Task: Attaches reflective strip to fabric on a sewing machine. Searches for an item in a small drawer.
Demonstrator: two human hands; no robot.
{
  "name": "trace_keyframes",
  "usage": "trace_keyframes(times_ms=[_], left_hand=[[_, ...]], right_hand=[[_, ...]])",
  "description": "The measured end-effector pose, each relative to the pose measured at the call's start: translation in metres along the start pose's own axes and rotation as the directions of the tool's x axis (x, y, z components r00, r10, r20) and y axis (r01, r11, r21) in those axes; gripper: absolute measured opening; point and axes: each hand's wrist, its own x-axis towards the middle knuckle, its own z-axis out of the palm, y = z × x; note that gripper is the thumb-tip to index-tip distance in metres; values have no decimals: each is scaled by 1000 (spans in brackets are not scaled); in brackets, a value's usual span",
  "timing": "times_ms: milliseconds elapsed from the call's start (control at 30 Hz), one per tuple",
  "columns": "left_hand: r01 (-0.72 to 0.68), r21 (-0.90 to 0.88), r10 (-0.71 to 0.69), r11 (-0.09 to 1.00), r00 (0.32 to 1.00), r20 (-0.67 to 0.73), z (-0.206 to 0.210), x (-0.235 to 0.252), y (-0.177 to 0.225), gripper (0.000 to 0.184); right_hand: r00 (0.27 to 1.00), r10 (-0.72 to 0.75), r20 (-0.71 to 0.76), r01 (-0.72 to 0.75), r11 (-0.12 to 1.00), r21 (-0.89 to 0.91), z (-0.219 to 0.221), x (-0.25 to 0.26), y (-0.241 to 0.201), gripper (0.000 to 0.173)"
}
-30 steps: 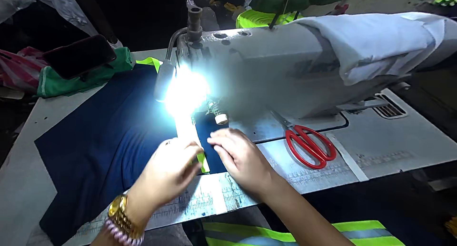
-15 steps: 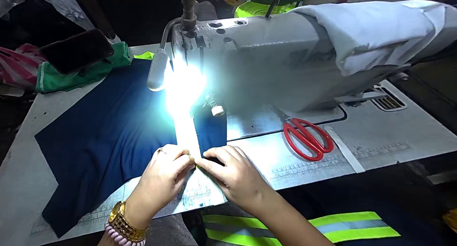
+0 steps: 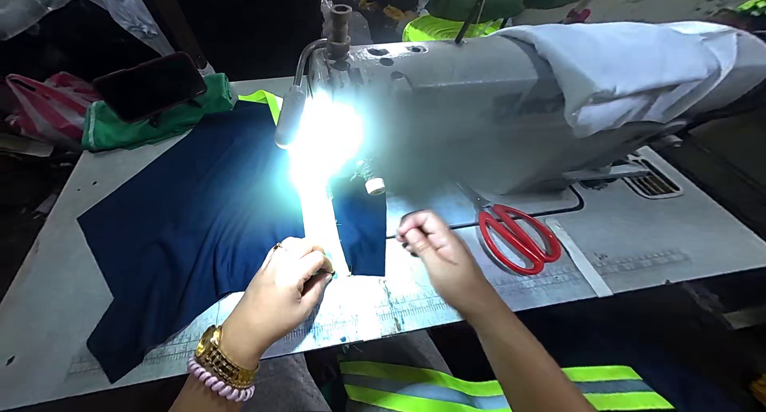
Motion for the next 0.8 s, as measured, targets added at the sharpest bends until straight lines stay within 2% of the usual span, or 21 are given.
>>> trace_keyframes(times_ms=[67, 133, 200, 267, 333, 467, 600, 633, 700, 733, 800], left_hand=[[2, 29, -3, 1000, 1000, 5, 0, 1, 1, 25], [3, 66, -2, 998, 1000, -7, 2, 2, 3, 31], [-22, 90, 24, 996, 999, -22, 3, 2, 2, 29], [-41, 89, 43, 995, 999, -24, 3, 1, 1, 22], [-38, 96, 42, 995, 998, -38, 1, -1, 0, 20], [38, 44, -37, 998, 999, -26, -3, -7, -1, 22], [61, -3, -61, 998, 998, -19, -3, -7, -3, 21], [59, -6, -60, 998, 998, -17, -3, -7, -3, 21], [56, -7, -57, 998, 998, -16, -3, -6, -2, 20], [55, -6, -55, 998, 998, -15, -3, -6, -2, 19], [60, -6, -60, 998, 998, -11, -4, -6, -2, 19]], right_hand=[[992, 50, -116, -54, 998, -36, -14, 2, 0, 17], [989, -18, -145, -8, 985, -174, -16, -1, -3, 18], [985, -171, -38, 151, 940, -307, -5, -6, -4, 17], [949, -286, 132, 315, 881, -354, 15, -8, -8, 18], [903, -363, 228, 425, 825, -371, 32, -3, -9, 21], [860, -399, 319, 505, 757, -414, 50, 11, -15, 25], [821, -377, 428, 558, 689, -463, 57, 18, -14, 15], [827, -366, 426, 545, 705, -453, 57, 18, -12, 14], [878, -286, 384, 418, 850, -321, 54, 19, -9, 12], [909, -245, 338, 318, 931, -179, 48, 21, -8, 14], [966, -123, 228, 96, 987, 125, 32, 21, -6, 14]])
